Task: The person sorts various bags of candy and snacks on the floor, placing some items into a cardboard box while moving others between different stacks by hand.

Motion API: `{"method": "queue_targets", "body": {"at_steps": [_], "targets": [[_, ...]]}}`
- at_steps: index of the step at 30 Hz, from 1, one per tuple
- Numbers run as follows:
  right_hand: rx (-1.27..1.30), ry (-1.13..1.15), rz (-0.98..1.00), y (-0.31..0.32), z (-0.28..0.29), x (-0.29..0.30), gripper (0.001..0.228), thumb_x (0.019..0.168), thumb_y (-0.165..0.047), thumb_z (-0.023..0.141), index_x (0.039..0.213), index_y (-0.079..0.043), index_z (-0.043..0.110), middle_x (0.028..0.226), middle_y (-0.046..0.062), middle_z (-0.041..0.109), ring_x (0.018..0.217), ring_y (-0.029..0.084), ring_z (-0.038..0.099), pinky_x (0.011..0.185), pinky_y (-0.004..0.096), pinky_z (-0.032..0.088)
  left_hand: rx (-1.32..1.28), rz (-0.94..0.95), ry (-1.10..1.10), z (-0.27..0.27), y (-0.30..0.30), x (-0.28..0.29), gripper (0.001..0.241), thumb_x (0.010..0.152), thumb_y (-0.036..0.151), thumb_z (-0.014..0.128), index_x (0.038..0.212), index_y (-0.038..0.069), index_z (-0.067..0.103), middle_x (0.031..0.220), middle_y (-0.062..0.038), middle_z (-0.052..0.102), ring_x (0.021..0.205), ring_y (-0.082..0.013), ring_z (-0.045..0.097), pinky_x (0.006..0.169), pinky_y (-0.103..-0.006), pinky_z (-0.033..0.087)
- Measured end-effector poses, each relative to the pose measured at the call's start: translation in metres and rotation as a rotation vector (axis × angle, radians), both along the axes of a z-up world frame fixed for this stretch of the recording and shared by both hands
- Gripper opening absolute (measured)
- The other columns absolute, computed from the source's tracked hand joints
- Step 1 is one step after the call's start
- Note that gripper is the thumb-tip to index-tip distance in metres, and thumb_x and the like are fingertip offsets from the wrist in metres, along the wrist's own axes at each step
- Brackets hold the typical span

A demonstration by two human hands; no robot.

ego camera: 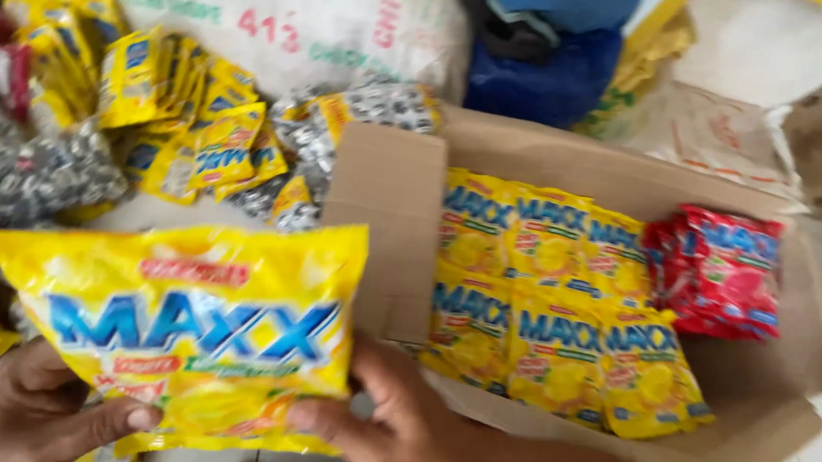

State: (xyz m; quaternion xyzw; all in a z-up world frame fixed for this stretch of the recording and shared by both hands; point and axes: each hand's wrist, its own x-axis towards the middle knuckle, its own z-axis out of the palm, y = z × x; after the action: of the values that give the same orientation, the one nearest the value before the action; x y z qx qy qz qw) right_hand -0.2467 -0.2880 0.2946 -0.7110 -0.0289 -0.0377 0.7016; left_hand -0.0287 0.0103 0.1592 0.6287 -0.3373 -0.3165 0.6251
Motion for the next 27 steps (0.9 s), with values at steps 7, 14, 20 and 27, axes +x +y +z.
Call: {"method": "queue_targets", "body": {"at_steps": [7, 14, 20, 27], "targets": [[0.225, 0.152, -0.18, -0.093, 0.041, -0.051, 0.051, 0.101, -0.021, 0.066, 0.146, -0.004, 0.049, 0.133, 0.004, 0.066, 0.12, 0.014, 0.063, 0.106, 0.034, 0.054, 0.33, 0.023, 0.063, 0.123, -0.153, -0.063, 0.048, 0.084, 0.005, 0.083, 0.129, 0.004, 0.066, 0.115, -0.014, 0.079, 0.105, -0.02, 0.07, 0.093, -0.0401, 0.059], [0.106, 0.099, -0.519, -0.217, 0.024, -0.104, 0.049, 0.094, -0.02, 0.069, 0.138, -0.003, 0.058, 0.124, 0.005, 0.071, 0.11, 0.014, 0.066, 0.096, 0.033, 0.054, 0.069, -0.342, 0.059, 0.181, -0.317, -0.123, 0.057, 0.089, 0.015, 0.07, 0.141, 0.005, 0.05, 0.124, -0.006, 0.074, 0.111, -0.0113, 0.067, 0.094, -0.0315, 0.056], [0.041, 0.146, -0.637, -0.306, -0.024, -0.155, 0.041, 0.094, -0.021, 0.07, 0.13, -0.003, 0.064, 0.114, 0.002, 0.072, 0.103, 0.01, 0.064, 0.09, 0.029, 0.053, 0.229, -0.405, -0.205, 0.135, -0.431, -0.153, 0.05, 0.082, 0.019, 0.076, 0.127, 0.004, 0.061, 0.111, -0.008, 0.077, 0.098, -0.0156, 0.07, 0.087, -0.0334, 0.056], [-0.034, 0.3, -0.684, -0.362, -0.084, -0.196, 0.043, 0.085, -0.009, 0.072, 0.126, -0.004, 0.065, 0.112, 0.007, 0.077, 0.098, 0.016, 0.071, 0.086, 0.034, 0.057, 0.497, -0.362, -0.46, 0.06, -0.513, -0.178, 0.052, 0.079, 0.033, 0.083, 0.115, 0.0, 0.063, 0.103, -0.016, 0.074, 0.094, -0.0278, 0.072, 0.082, -0.0398, 0.055]]}}
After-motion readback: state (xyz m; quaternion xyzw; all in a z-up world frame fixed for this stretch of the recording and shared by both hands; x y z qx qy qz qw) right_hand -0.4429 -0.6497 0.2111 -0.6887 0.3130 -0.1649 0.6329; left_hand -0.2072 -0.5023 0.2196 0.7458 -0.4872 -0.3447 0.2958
